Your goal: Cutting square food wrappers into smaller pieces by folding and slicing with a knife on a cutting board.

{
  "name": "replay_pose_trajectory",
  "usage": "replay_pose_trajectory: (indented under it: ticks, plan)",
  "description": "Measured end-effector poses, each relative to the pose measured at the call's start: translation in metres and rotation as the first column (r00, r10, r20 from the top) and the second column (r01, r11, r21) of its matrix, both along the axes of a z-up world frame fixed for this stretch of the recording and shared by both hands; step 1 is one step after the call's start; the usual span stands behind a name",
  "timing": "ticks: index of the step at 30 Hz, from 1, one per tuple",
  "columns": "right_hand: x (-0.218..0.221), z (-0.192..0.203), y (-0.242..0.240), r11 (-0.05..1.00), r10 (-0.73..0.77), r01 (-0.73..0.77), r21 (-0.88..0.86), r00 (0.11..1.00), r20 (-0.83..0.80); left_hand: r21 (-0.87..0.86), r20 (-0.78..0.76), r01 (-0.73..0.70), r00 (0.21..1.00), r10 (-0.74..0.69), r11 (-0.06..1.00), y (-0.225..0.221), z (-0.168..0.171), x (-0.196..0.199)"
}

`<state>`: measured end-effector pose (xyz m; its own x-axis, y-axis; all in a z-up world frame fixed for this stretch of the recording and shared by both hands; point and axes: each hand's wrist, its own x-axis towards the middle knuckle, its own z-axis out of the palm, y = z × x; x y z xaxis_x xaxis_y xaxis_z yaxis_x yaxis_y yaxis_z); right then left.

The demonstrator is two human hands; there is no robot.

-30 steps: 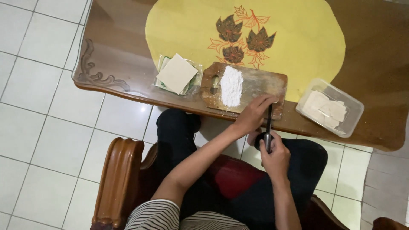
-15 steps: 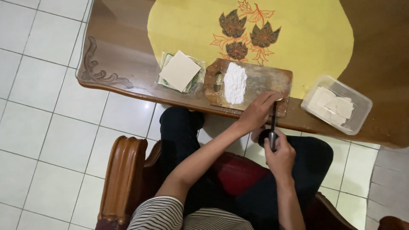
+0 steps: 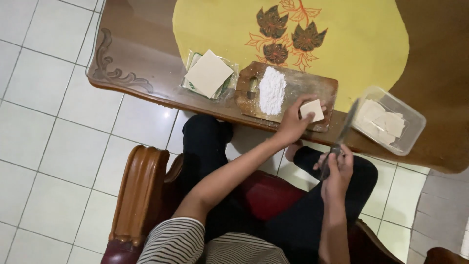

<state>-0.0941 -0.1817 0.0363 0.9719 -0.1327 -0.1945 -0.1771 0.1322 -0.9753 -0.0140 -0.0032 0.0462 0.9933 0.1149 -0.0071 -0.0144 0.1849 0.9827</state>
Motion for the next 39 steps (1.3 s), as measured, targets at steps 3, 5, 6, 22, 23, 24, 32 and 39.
replay_pose_trajectory:
  ticks: [3, 5, 6, 22, 23, 24, 32, 39]
  plan:
    - [0.002, 0.005, 0.007, 0.999, 0.021, -0.016, -0.052, 0.996, 0.09, -0.377, -0.2, 0.015, 0.975, -0.098, 0.926, -0.005, -0.031, 0.001]
    - [0.003, 0.021, 0.012, 0.997, 0.027, -0.02, -0.075, 0.994, 0.102, -0.482, -0.223, 0.028, 0.963, -0.154, 0.876, -0.003, -0.005, -0.013]
    - [0.005, 0.03, 0.014, 0.995, 0.029, -0.018, -0.099, 0.993, 0.117, -0.582, -0.234, 0.042, 0.948, -0.216, 0.812, -0.003, 0.008, -0.019]
    - [0.04, 0.026, 0.061, 0.918, 0.192, -0.132, 0.374, 0.973, -0.129, -0.639, -0.007, 0.21, 0.96, -0.278, 0.74, -0.006, -0.024, -0.003]
    - [0.042, 0.021, 0.058, 0.885, 0.211, -0.135, 0.445, 0.97, -0.125, -0.657, -0.004, 0.215, 0.957, -0.289, 0.723, -0.006, -0.025, -0.001]
    - [0.044, 0.015, 0.056, 0.846, 0.232, -0.139, 0.515, 0.965, -0.119, -0.673, -0.002, 0.218, 0.955, -0.296, 0.707, -0.005, -0.027, 0.001]
    - [0.045, -0.005, 0.044, 0.914, 0.248, -0.21, 0.346, 0.966, -0.068, -0.699, -0.097, 0.092, 0.97, -0.222, 0.709, 0.003, -0.008, -0.002]
    - [0.041, -0.01, 0.044, 0.948, 0.248, -0.229, 0.221, 0.967, -0.063, -0.586, -0.144, 0.05, 0.976, -0.165, 0.809, 0.001, -0.004, -0.006]
